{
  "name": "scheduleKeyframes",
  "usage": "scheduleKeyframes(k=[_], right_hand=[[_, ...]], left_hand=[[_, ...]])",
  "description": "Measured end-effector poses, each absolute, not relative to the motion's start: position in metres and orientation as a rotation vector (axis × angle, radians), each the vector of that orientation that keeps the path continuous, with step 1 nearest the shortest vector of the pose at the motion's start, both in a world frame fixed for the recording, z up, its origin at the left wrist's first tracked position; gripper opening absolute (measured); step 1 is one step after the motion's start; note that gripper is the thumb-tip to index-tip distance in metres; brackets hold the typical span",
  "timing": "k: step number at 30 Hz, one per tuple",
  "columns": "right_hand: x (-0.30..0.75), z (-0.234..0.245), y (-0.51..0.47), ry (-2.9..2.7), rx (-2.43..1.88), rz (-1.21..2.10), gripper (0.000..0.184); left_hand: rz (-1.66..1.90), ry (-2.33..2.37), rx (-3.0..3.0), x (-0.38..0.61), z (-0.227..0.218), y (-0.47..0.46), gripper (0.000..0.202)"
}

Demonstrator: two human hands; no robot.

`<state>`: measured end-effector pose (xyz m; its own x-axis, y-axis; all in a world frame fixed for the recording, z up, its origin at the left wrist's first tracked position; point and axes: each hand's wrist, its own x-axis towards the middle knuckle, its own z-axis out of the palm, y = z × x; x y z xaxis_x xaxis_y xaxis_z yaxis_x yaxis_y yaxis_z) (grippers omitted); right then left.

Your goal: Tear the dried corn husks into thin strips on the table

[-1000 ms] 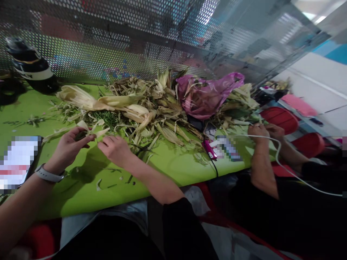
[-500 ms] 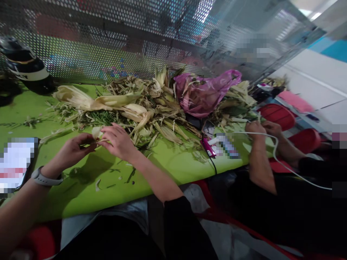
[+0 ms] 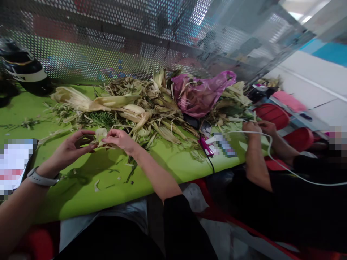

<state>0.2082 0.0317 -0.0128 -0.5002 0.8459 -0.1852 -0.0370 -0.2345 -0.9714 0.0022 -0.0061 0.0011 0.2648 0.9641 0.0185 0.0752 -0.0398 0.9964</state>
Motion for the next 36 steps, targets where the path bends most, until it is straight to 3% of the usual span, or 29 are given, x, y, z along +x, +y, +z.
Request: scheduleKeyframes(k=[16,22,36], right_hand=[[0.195,-0.022,0.029,-1.391,-0.942,1.542,0.046],[0.196,-0.020,0.025,-1.445,-0.952,1.415,0.041],[0.195,-0.024,0.024,-1.510,-1.040,1.291,0.039]], left_hand=[[1.081,0.984,0.861,0.011,0.007,-0.010,0.037],[1.034,1.035,0.839,0.011,0.000,-0.008,0.020],[1.135,1.062,1.034,0.017,-0.007,-0.012,0.028]])
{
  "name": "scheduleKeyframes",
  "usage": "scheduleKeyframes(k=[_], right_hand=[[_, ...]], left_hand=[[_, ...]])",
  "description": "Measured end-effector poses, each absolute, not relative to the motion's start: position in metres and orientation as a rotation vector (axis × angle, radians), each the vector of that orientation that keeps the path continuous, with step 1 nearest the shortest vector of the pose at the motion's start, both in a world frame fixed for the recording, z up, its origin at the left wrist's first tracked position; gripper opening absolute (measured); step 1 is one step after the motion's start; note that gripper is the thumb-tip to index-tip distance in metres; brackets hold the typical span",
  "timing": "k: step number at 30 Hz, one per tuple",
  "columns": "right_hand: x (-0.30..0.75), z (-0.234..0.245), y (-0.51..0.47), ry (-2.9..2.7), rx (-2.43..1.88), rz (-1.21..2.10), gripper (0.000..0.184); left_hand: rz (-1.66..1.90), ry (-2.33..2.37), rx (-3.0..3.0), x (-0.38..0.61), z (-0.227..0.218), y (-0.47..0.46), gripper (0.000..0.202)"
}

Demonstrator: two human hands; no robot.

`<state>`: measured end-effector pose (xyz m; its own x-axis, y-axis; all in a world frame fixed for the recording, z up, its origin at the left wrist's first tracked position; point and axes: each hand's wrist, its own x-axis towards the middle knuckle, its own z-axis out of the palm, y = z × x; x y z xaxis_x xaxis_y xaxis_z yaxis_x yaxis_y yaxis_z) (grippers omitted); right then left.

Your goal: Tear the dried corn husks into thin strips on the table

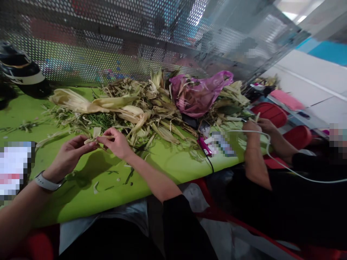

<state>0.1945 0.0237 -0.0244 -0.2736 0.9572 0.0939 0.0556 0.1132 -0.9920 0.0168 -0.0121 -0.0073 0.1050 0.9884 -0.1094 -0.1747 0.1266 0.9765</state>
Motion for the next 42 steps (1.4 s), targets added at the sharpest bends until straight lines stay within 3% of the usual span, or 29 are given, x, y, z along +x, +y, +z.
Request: scheduleKeyframes(k=[6,12,20,26,37,42], right_hand=[[0.201,-0.022,0.028,-1.644,-1.174,1.122,0.067],[0.205,-0.017,0.020,-2.027,-1.176,0.481,0.029],[0.202,-0.011,0.015,-2.230,-0.890,-0.034,0.028],[0.203,-0.016,0.022,-2.033,-1.019,0.243,0.027],[0.201,-0.018,0.016,-1.832,-0.990,0.673,0.024],[0.206,-0.013,0.024,-1.744,-1.144,0.823,0.043]], left_hand=[[1.256,1.118,0.944,0.012,-0.004,-0.007,0.028],[1.337,1.174,0.988,0.009,-0.005,-0.003,0.028],[1.169,1.286,1.383,0.008,-0.008,-0.005,0.024],[0.951,1.025,1.372,0.008,0.001,-0.010,0.021],[1.010,1.047,1.323,0.009,-0.005,-0.009,0.026],[1.070,1.126,1.164,0.009,0.001,-0.007,0.030]])
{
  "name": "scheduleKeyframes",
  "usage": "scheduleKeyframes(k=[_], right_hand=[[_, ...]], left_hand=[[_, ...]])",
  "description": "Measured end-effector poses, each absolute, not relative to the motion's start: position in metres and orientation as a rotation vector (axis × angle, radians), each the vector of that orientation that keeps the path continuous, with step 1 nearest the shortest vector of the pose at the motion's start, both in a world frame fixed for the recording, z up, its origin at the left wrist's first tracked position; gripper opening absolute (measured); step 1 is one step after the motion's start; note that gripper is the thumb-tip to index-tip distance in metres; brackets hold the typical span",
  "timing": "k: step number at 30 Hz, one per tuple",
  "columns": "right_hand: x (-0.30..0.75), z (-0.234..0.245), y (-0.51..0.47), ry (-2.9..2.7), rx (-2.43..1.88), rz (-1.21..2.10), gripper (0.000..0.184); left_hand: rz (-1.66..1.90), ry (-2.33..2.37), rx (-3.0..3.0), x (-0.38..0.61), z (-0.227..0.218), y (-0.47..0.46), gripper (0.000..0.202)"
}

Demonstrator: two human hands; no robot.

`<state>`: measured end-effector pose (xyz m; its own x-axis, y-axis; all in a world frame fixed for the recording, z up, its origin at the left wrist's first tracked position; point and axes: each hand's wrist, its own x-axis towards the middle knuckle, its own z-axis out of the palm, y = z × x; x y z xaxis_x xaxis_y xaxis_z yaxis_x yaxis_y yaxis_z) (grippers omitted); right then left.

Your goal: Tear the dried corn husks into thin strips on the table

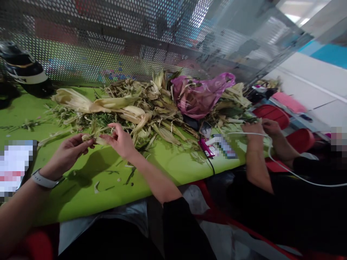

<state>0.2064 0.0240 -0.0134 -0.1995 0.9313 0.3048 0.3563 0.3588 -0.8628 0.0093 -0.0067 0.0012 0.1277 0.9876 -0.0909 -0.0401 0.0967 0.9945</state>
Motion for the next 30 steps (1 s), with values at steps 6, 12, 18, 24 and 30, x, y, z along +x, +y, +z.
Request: scheduleKeyframes(k=[6,12,18,24,30], right_hand=[[0.217,0.000,0.030,-1.543,-0.985,1.272,0.034],[0.221,0.005,0.024,-1.322,-0.623,1.772,0.033],[0.209,-0.001,0.019,-1.528,-0.758,1.298,0.014],[0.209,-0.005,0.015,-1.703,-0.638,1.297,0.026],[0.205,-0.008,0.013,-1.908,-0.745,0.620,0.017]], left_hand=[[1.184,1.178,0.953,0.004,0.006,-0.004,0.039],[1.099,1.164,1.049,0.004,0.002,-0.004,0.039],[1.079,1.181,1.173,0.009,-0.006,-0.004,0.033],[1.060,1.155,1.133,0.009,-0.003,-0.007,0.036],[1.003,1.167,1.176,0.012,-0.001,-0.009,0.039]])
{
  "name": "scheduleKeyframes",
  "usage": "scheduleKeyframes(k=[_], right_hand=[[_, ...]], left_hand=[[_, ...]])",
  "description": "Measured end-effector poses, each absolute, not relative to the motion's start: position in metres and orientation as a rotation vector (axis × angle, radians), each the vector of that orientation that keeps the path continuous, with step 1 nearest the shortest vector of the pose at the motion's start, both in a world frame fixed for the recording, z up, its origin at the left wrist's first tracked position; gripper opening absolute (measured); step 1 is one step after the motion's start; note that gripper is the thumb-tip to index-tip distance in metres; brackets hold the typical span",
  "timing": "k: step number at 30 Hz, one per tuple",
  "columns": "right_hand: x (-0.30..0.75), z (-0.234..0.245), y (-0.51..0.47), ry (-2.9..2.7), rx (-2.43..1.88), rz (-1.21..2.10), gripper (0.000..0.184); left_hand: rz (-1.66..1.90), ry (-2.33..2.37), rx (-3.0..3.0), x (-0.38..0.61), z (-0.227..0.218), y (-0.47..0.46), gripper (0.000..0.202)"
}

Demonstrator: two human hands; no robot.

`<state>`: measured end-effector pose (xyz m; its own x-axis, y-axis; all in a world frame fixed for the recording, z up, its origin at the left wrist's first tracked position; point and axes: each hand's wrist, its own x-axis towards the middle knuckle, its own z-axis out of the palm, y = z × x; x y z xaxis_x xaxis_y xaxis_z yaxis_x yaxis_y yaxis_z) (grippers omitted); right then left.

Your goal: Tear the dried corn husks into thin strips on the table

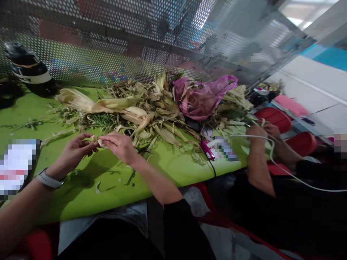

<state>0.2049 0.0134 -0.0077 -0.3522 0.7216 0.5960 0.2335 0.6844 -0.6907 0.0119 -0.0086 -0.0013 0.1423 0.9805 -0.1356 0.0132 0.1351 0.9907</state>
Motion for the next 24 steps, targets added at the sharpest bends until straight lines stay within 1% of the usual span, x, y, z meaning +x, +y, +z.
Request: scheduleKeyframes(k=[2,4,8,13,16,24], right_hand=[[0.203,-0.004,0.010,-1.959,-0.808,0.411,0.017],[0.202,0.002,0.006,-2.004,-0.840,0.354,0.016],[0.202,0.008,0.002,-2.020,-0.897,0.499,0.014],[0.201,0.003,0.003,-2.031,-0.993,0.550,0.015],[0.199,0.003,0.004,-2.011,-1.065,0.581,0.012],[0.200,0.004,0.006,-2.080,-1.020,0.655,0.008]], left_hand=[[1.001,1.171,1.178,0.014,0.000,-0.010,0.040],[1.006,1.175,1.186,0.015,0.002,-0.012,0.041],[1.004,1.198,1.223,0.018,0.003,-0.014,0.041],[1.041,1.194,1.234,0.017,-0.002,-0.013,0.043],[1.050,1.207,1.247,0.017,-0.003,-0.013,0.042],[1.050,1.225,1.354,0.019,-0.005,-0.015,0.035]])
